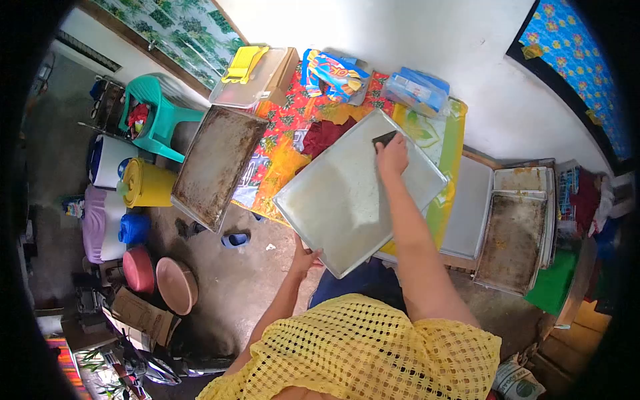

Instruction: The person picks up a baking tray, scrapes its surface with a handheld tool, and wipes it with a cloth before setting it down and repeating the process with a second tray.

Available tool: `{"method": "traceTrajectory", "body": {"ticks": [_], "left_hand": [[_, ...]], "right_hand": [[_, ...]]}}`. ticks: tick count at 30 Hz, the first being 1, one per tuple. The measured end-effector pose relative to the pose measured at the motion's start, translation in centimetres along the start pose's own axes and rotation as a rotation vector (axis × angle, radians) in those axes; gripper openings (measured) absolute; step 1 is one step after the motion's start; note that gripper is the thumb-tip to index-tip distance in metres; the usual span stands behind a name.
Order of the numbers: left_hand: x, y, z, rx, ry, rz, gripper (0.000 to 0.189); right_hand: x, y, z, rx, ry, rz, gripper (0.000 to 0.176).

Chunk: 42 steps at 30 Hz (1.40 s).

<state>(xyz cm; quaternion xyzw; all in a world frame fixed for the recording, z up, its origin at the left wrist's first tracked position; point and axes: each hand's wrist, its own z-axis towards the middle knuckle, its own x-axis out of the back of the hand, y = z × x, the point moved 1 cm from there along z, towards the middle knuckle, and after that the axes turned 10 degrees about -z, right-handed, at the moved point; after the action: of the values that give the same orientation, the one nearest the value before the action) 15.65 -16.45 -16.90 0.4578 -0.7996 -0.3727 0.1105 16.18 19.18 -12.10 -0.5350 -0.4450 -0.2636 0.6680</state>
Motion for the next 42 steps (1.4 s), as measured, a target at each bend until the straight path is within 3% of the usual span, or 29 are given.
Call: {"method": "traceTrajectory", "body": {"ticks": [1,2,3,4,7,9,10,12,15,17,19,22,26,30,33,35,36,37,39,42], "left_hand": [[-0.3,-0.4,-0.4,-0.001,-0.005,-0.036,0.109],[-0.3,-0.6,0.0,-0.027,-0.004,-0.042,0.107],[-0.2,-0.9,0.3,-0.023,0.002,-0.023,0.107],[0.0,-1.1,0.5,-0.018,0.008,-0.003,0.106],[0.3,-1.7,-0.2,-0.01,0.077,-0.069,0.1],[0.8,-3.7,-0.5,0.021,0.119,-0.15,0.094],[-0.2,-2.7,-2.6,0.047,0.06,-0.058,0.068],[-0.8,-4.7,-3.0,0.176,-0.052,-0.056,0.051],[-0.4,-5.8,-2.2,0.195,-0.127,-0.035,0.039],[-0.2,-6.7,-2.1,0.191,-0.111,-0.006,0.037],[0.0,-6.6,-1.8,0.207,-0.073,0.053,0.038],[-0.3,-5.9,-2.8,0.183,-0.061,-0.068,0.037],[-0.2,-6.0,-3.1,0.226,-0.086,-0.078,0.04],[-0.8,-5.1,-3.7,0.33,-0.107,-0.043,0.047],[-1.4,-4.7,-4.1,0.349,-0.122,-0.01,0.052],[-1.5,-4.7,-4.2,0.356,-0.113,-0.013,0.052],[-1.6,-4.9,-4.2,0.36,-0.104,-0.037,0.05],[-1.6,-5.0,-4.1,0.365,-0.095,-0.061,0.048],[-1.7,-5.5,-4.1,0.324,-0.134,-0.021,0.042],[-1.4,-6.8,-3.7,0.244,-0.138,-0.019,0.035]], "right_hand": [[-0.3,-0.4,-1.1,0.006,0.025,-0.001,0.052],[-2.4,-1.9,-3.6,0.009,-0.193,-0.016,0.053],[-4.4,-3.5,-7.5,0.085,-0.262,-0.021,0.053],[-7.7,-4.0,-11.5,0.338,-0.279,-0.207,0.057],[-4.8,-6.3,-14.0,0.571,-0.521,-0.134,0.058],[-5.3,-3.6,-9.0,0.362,-0.255,-0.037,0.06],[-0.9,-4.7,-6.5,0.117,-0.324,-0.097,0.058],[-1.8,-2.7,-4.9,0.136,0.011,-0.045,0.057],[-5.3,-5.1,-9.9,0.132,-0.118,-0.079,0.058],[-6.5,-7.7,-16.2,0.433,-0.358,-0.129,0.057],[-6.5,-9.7,-20.3,0.638,-0.404,0.011,0.056],[-3.2,-9.3,-17.2,0.532,-0.534,0.103,0.057],[1.4,-2.7,-8.5,0.168,-0.394,0.128,0.062],[2.1,10.9,0.2,0.156,-0.021,-0.077,0.087],[5.8,11.5,0.9,-0.176,-0.176,-0.165,0.086],[1.5,11.1,-3.1,0.024,-0.081,-0.058,0.079],[-0.2,8.1,-6.2,0.023,-0.045,-0.077,0.065],[-0.8,4.6,-9.1,0.024,-0.267,-0.051,0.064],[-2.4,-0.2,-15.5,0.417,-0.339,-0.153,0.058],[-1.6,-3.8,-17.9,0.627,-0.575,-0.244,0.058]]}}
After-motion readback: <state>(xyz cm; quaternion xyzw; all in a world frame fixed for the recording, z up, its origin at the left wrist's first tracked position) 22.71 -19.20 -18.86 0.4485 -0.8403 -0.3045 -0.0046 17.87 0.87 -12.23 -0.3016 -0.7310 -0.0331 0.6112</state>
